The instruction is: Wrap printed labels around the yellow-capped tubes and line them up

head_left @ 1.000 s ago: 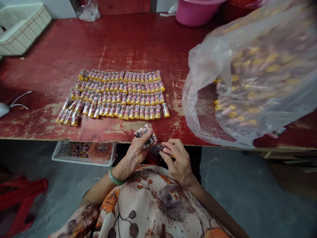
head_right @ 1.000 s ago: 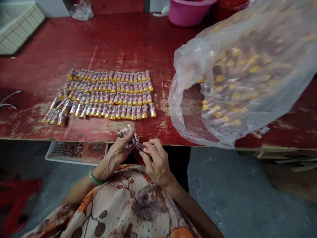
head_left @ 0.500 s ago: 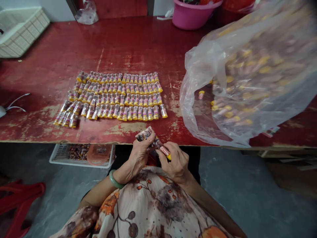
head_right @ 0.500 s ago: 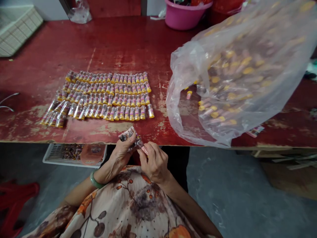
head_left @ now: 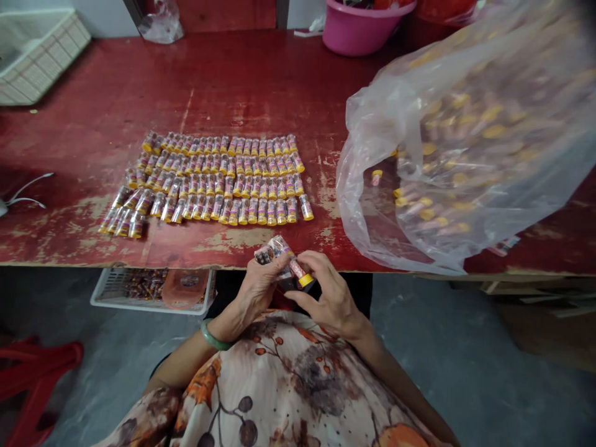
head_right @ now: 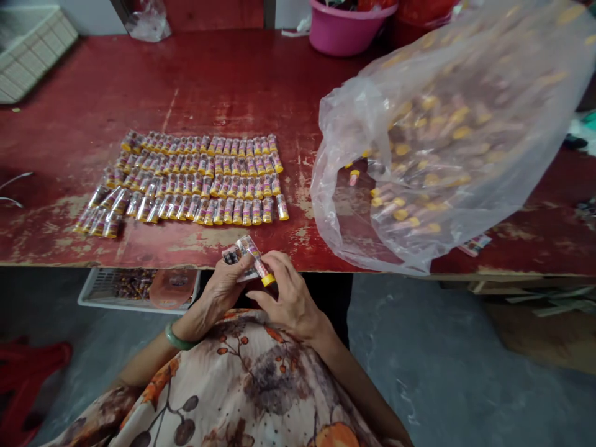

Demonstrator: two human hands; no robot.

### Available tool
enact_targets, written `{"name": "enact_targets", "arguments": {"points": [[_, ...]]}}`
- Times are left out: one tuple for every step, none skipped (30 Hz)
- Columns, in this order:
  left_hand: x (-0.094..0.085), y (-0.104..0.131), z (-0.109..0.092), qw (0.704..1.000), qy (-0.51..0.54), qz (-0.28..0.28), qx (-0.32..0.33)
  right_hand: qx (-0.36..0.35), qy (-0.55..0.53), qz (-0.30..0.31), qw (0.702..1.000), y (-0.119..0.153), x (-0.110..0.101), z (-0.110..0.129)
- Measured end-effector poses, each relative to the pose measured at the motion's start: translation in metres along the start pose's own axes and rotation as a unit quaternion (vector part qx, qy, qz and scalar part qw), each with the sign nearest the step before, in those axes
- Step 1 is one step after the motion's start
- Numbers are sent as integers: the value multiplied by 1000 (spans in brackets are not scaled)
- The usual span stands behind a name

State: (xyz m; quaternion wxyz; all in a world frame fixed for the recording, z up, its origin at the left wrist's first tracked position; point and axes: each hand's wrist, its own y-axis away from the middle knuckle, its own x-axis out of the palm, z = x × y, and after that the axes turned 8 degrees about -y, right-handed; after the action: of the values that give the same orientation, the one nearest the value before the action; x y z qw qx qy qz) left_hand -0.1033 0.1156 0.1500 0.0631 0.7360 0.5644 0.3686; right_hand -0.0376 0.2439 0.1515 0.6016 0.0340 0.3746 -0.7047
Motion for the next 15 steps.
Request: {"name": "enact_targets", "arguments": {"points": [[-1, 0, -2, 1000, 4, 9, -2, 7, -34, 18, 999, 0, -5, 2], [-1, 1, -3, 1000, 7, 20, -6, 10, -54, 21, 998, 1, -8, 3], [-1, 2, -4, 999, 10, 31, -14, 8, -64, 6, 998, 3, -10, 5], [-1, 3, -4, 999, 14, 41, -23, 0, -66, -20, 998, 4, -10, 6], [-1, 5, -4, 998, 18, 51, -30, -10, -62, -49, 997, 5, -9, 7], [0, 6, -3, 997, 20, 62, -34, -21, -54, -75, 995, 5, -6, 9], [0, 9, -2, 996, 19, 75, -32, -29, -45, -97, 994, 6, -4, 10], [1, 11, -1, 996, 16, 87, -28, -35, -39, -113, 992, 5, -1, 11], [1, 12, 0, 995, 13, 95, -22, -39, -37, -123, 991, 4, 1, 12], [1, 14, 1, 995, 10, 100, -17, -41, -39, -131, 990, 4, 3, 13], [0, 15, 1, 995, 9, 101, -13, -44, -45, -138, 988, 2, 4, 13], [0, 16, 1, 995, 9, 98, -10, -49, -52, -145, 987, 1, 4, 14], [0, 17, 1, 996, 10, 91, -10, -54, -58, -147, 986, 1, 3, 14], [-1, 17, 1, 996, 12, 83, -11, -61, -62, -145, 986, 0, 3, 14], [-1, 18, 1, 997, 14, 77, -12, -65, -64, -137, 986, -1, 2, 14]]}}
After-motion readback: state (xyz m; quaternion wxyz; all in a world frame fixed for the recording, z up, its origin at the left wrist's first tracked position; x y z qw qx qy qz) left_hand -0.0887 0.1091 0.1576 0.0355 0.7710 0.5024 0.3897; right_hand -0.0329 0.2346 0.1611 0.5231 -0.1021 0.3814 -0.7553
